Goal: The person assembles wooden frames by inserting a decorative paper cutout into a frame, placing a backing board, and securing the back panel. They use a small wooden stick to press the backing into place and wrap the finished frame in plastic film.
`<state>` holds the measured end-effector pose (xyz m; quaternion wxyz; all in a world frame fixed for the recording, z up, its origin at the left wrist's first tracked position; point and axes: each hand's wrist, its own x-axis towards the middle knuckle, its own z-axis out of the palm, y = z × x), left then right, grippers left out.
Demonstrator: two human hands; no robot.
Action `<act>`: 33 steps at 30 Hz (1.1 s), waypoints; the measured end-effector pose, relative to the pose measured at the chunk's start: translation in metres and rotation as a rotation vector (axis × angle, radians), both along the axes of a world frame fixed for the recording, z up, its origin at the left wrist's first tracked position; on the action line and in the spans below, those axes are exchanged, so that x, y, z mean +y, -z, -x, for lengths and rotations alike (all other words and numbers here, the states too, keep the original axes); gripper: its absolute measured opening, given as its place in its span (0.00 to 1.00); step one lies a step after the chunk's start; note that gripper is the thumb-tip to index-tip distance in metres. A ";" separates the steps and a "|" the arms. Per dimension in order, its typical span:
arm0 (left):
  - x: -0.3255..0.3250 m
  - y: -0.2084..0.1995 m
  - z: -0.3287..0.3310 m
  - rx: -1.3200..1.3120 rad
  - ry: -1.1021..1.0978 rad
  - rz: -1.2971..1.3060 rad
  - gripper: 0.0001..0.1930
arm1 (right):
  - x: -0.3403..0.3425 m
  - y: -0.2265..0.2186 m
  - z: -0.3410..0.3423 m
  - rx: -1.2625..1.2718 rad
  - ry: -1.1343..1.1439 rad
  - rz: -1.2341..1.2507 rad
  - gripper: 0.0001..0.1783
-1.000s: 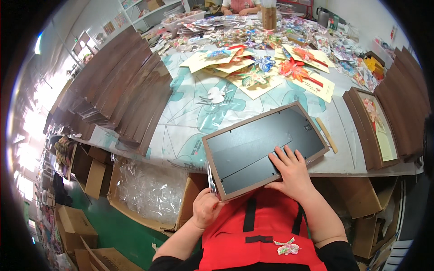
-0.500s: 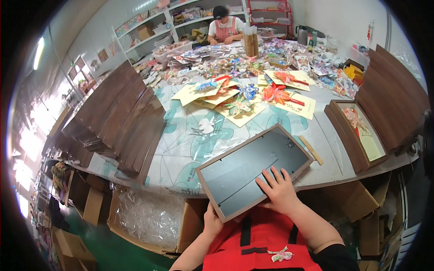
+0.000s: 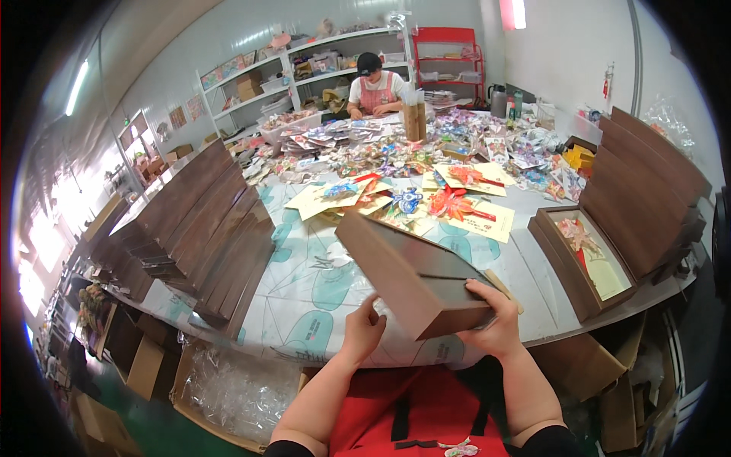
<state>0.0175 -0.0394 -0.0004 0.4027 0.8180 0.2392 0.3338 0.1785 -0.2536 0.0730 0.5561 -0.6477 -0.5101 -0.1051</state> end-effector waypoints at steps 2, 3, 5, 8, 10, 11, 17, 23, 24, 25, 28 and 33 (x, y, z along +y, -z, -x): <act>0.007 0.017 0.000 0.052 0.003 -0.109 0.19 | 0.000 -0.008 -0.002 0.186 -0.024 -0.011 0.31; 0.010 0.025 0.003 0.074 0.006 -0.159 0.17 | -0.001 -0.009 -0.007 0.232 0.022 -0.017 0.31; 0.010 0.042 0.011 0.069 0.011 -0.225 0.13 | -0.008 -0.012 -0.021 0.322 0.122 -0.046 0.29; 0.005 0.045 0.035 0.035 -0.030 -0.177 0.11 | -0.005 -0.008 -0.044 0.183 0.325 -0.140 0.25; -0.003 0.038 0.052 0.033 -0.071 -0.001 0.10 | -0.001 -0.009 -0.050 0.210 0.396 -0.171 0.22; -0.007 0.036 0.059 0.041 -0.094 0.127 0.10 | 0.003 -0.011 -0.052 0.277 0.381 -0.231 0.21; 0.007 0.043 0.112 -0.180 -0.379 0.651 0.09 | 0.008 -0.036 -0.076 0.783 0.060 -0.665 0.20; 0.097 0.097 0.286 -0.934 -0.658 0.879 0.05 | -0.010 -0.037 -0.102 1.231 -0.044 -0.719 0.29; 0.114 0.103 0.307 -1.147 -0.719 0.853 0.05 | -0.023 -0.030 -0.110 1.201 -0.063 -0.711 0.29; 0.124 0.104 0.331 -1.163 -0.732 0.649 0.06 | -0.030 -0.022 -0.114 1.184 -0.097 -0.702 0.29; 0.137 0.088 0.374 -0.842 -1.285 0.266 0.16 | -0.024 -0.018 -0.079 0.992 -0.046 -0.631 0.28; 0.116 0.114 0.396 -0.232 -1.273 0.287 0.29 | 0.005 -0.004 -0.040 0.185 0.365 -0.196 0.29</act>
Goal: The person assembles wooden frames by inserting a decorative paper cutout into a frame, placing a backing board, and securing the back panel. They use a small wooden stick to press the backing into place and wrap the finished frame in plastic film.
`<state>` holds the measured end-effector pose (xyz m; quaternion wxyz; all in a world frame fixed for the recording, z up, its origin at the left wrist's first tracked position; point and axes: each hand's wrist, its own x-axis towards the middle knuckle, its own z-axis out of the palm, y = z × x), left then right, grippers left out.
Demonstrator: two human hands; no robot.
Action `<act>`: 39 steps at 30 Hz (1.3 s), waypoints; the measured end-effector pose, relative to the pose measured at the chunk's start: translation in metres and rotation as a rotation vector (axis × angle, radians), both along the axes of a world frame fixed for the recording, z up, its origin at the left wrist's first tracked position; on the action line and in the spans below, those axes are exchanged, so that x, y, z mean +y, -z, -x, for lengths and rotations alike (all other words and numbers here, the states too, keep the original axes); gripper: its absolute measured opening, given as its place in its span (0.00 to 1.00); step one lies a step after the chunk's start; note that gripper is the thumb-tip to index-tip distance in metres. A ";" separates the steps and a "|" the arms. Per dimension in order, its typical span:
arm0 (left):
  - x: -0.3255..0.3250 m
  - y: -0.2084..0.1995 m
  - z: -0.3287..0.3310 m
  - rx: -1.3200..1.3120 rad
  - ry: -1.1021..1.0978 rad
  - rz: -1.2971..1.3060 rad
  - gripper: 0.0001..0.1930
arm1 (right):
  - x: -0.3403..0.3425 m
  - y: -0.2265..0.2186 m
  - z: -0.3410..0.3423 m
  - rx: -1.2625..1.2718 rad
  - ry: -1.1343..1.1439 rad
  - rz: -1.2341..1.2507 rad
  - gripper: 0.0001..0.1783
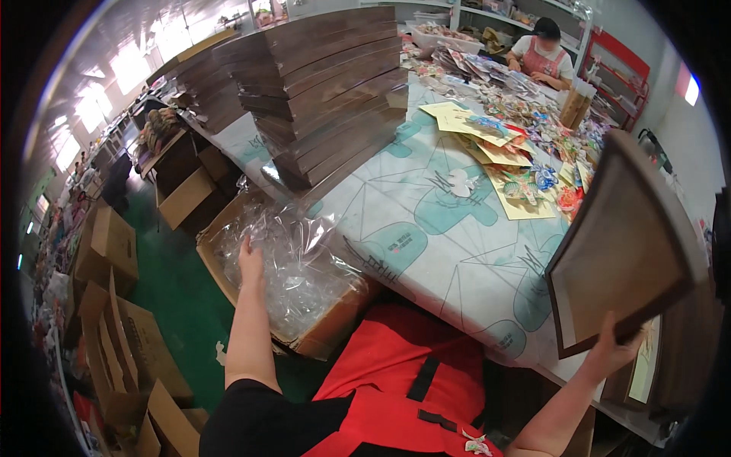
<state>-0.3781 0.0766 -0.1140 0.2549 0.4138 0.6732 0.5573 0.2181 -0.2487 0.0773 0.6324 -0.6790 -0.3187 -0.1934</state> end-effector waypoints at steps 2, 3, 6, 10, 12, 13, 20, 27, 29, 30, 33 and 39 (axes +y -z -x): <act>-0.010 -0.005 -0.037 0.396 -0.022 -0.001 0.31 | 0.007 0.018 0.014 -0.207 0.011 0.056 0.32; -0.020 -0.004 -0.053 0.530 0.004 -0.088 0.32 | 0.012 0.022 0.021 -0.335 -0.051 0.105 0.32; -0.055 -0.033 -0.119 0.874 0.350 0.235 0.37 | 0.029 0.014 0.050 -0.611 -0.304 0.161 0.34; -0.060 -0.003 -0.126 1.104 0.793 0.573 0.37 | 0.038 0.018 0.075 -0.717 -0.389 0.339 0.37; -0.043 0.058 -0.086 1.168 0.975 0.843 0.36 | 0.049 0.025 0.089 -0.770 -0.429 0.405 0.38; -0.036 0.080 -0.072 1.233 1.063 0.941 0.35 | 0.052 0.029 0.096 -0.787 -0.430 0.455 0.35; -0.046 -0.015 -0.088 0.919 0.766 0.411 0.23 | 0.061 0.074 0.117 -0.928 -0.256 0.536 0.08; -0.082 -0.068 -0.146 0.627 0.514 -0.311 0.19 | 0.064 0.082 0.120 -0.653 -0.441 0.579 0.16; -0.088 -0.074 -0.175 0.580 0.583 -0.348 0.19 | 0.060 0.083 0.112 -0.527 -0.526 0.489 0.15; -0.092 -0.078 -0.188 0.561 0.613 -0.369 0.19 | 0.057 0.082 0.106 -0.464 -0.569 0.434 0.15; -0.109 -0.091 -0.219 0.522 0.737 -0.465 0.18 | 0.042 0.078 0.069 -0.334 -0.331 0.288 0.09; -0.131 -0.102 -0.268 0.466 0.991 -0.573 0.18 | -0.017 0.095 -0.051 -0.196 0.111 0.647 0.08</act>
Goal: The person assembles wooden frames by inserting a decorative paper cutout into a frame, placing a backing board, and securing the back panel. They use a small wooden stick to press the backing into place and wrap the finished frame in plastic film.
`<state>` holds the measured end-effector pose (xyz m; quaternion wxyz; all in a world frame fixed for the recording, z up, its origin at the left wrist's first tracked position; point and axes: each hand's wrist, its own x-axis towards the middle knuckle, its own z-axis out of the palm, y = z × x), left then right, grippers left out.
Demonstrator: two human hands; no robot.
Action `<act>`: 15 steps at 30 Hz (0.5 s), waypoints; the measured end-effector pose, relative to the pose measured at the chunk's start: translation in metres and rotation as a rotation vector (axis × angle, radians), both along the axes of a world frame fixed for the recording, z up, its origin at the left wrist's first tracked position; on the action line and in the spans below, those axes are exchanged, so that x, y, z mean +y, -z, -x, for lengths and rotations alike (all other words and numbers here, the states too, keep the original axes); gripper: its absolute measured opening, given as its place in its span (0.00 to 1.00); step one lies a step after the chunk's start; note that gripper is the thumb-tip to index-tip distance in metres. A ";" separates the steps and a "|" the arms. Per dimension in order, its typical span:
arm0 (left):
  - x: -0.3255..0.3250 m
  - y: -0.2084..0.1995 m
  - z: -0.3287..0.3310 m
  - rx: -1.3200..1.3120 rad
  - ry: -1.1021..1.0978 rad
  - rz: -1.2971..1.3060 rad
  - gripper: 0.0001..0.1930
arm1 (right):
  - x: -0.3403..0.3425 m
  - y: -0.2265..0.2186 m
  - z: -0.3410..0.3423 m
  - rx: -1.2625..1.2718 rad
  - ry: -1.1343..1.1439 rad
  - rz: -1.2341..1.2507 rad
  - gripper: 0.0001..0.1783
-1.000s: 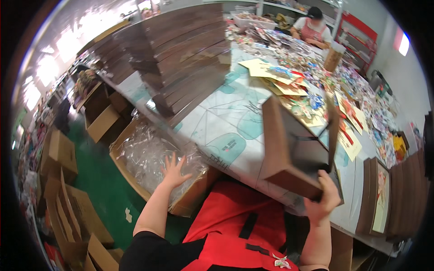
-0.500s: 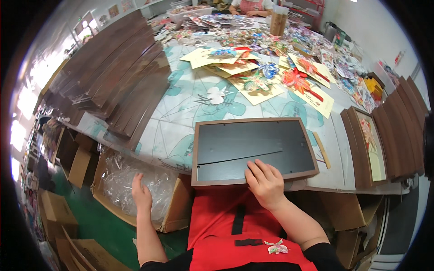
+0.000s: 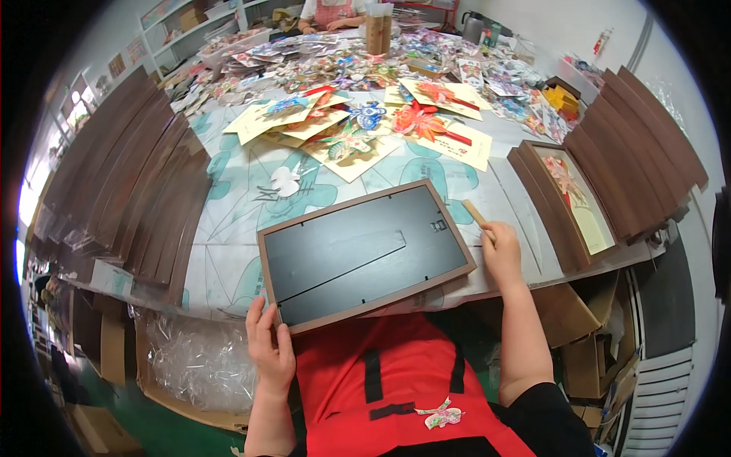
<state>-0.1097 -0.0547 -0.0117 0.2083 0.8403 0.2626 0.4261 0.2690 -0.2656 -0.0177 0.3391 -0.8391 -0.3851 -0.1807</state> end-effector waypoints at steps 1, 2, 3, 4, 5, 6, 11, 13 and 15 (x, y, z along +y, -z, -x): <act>-0.002 -0.001 -0.006 0.001 0.035 -0.005 0.17 | -0.008 0.004 -0.009 -0.004 0.059 0.061 0.08; -0.004 -0.002 -0.011 0.017 0.061 -0.014 0.18 | -0.015 0.007 -0.015 0.016 0.098 0.085 0.09; -0.004 -0.002 -0.015 0.060 0.060 -0.026 0.18 | -0.019 0.010 -0.019 0.038 0.134 0.107 0.10; -0.005 0.000 -0.018 0.102 0.057 -0.038 0.18 | -0.023 0.012 -0.024 0.060 0.169 0.129 0.11; -0.005 0.002 -0.020 0.143 0.054 -0.050 0.18 | -0.026 0.015 -0.029 0.066 0.181 0.131 0.12; -0.004 0.005 -0.020 0.159 0.057 -0.061 0.18 | -0.028 0.019 -0.033 0.075 0.191 0.131 0.12; -0.005 0.004 -0.022 0.178 0.040 -0.077 0.16 | -0.047 0.024 -0.062 0.000 0.471 0.247 0.14; -0.004 0.003 -0.025 0.179 0.039 -0.087 0.16 | -0.052 0.021 -0.068 0.042 0.517 0.321 0.15; -0.004 0.004 -0.026 0.182 0.032 -0.099 0.16 | -0.051 0.028 -0.070 0.026 0.357 0.237 0.14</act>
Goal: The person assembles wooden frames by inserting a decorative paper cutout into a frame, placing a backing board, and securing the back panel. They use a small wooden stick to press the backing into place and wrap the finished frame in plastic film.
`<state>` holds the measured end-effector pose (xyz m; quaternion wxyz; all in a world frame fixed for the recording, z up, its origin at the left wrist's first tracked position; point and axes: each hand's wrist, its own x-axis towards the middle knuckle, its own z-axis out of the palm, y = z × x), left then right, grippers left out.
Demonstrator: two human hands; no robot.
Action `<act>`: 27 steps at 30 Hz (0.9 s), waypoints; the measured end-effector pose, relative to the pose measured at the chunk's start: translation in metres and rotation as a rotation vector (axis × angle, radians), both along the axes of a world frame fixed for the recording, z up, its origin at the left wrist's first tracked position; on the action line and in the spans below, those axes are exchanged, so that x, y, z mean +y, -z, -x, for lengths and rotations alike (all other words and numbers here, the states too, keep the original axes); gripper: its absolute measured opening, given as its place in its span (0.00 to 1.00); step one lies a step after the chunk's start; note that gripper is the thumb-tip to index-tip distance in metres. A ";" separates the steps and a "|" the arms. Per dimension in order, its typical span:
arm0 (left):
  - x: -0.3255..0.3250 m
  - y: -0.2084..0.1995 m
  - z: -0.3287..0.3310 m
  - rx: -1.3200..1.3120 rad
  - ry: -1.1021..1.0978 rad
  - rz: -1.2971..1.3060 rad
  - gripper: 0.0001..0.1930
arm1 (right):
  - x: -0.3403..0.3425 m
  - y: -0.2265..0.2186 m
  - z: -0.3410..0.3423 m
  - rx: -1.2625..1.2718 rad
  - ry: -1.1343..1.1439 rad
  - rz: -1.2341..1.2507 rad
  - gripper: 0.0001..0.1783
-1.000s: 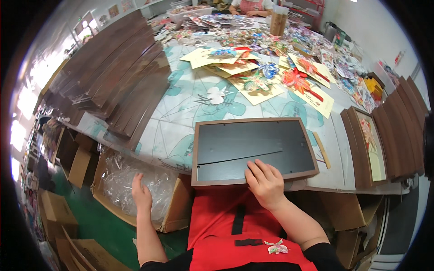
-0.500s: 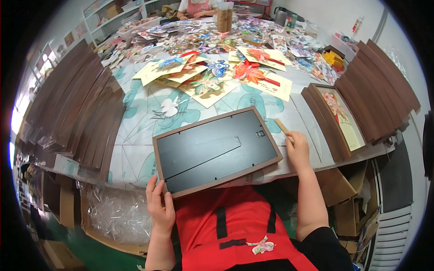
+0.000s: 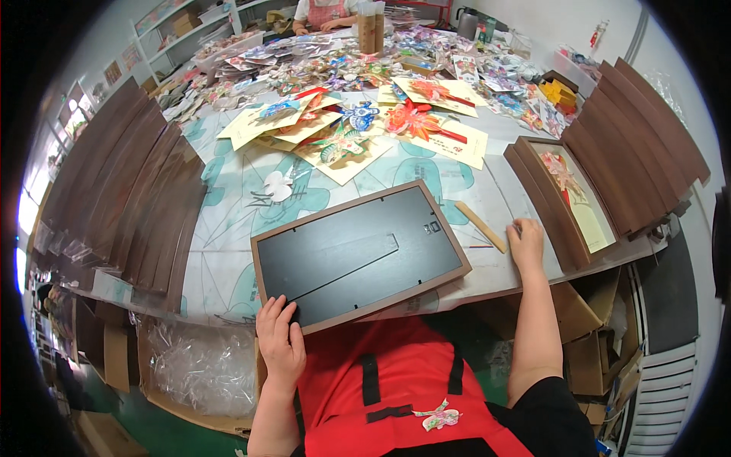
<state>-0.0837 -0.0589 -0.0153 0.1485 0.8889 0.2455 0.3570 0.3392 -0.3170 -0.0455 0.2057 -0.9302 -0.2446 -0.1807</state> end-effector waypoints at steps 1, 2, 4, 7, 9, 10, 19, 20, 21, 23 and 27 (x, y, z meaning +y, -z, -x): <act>0.001 0.000 -0.001 -0.003 -0.002 -0.005 0.16 | 0.006 0.001 0.004 0.031 -0.080 -0.055 0.14; 0.001 0.000 -0.001 -0.005 -0.005 -0.009 0.16 | 0.013 0.002 0.008 0.062 -0.159 -0.111 0.14; 0.002 0.000 0.000 0.006 -0.022 -0.021 0.15 | 0.028 -0.008 0.025 0.034 -0.179 -0.051 0.11; 0.002 -0.003 -0.002 0.031 -0.034 -0.044 0.15 | 0.039 -0.009 0.029 0.065 -0.207 0.031 0.08; 0.005 -0.004 -0.005 0.043 -0.029 -0.052 0.14 | 0.037 -0.002 0.018 0.093 -0.234 0.088 0.08; 0.008 -0.004 -0.008 0.068 -0.019 -0.073 0.14 | 0.034 0.001 0.015 0.122 -0.236 -0.005 0.07; -0.015 -0.020 -0.023 0.024 0.179 0.171 0.26 | 0.092 -0.090 0.145 0.372 -0.797 -0.221 0.06; -0.017 -0.022 -0.030 0.071 0.196 0.147 0.28 | 0.099 -0.088 0.155 0.279 -0.867 -0.085 0.06; -0.020 -0.023 -0.036 0.092 0.202 0.145 0.29 | 0.106 -0.086 0.161 0.238 -0.901 -0.024 0.08; -0.022 -0.024 -0.046 0.132 0.194 0.123 0.30 | 0.116 -0.085 0.167 0.157 -0.968 0.099 0.13; -0.024 -0.021 -0.053 0.181 0.141 0.078 0.30 | 0.127 -0.092 0.168 0.125 -0.935 0.311 0.20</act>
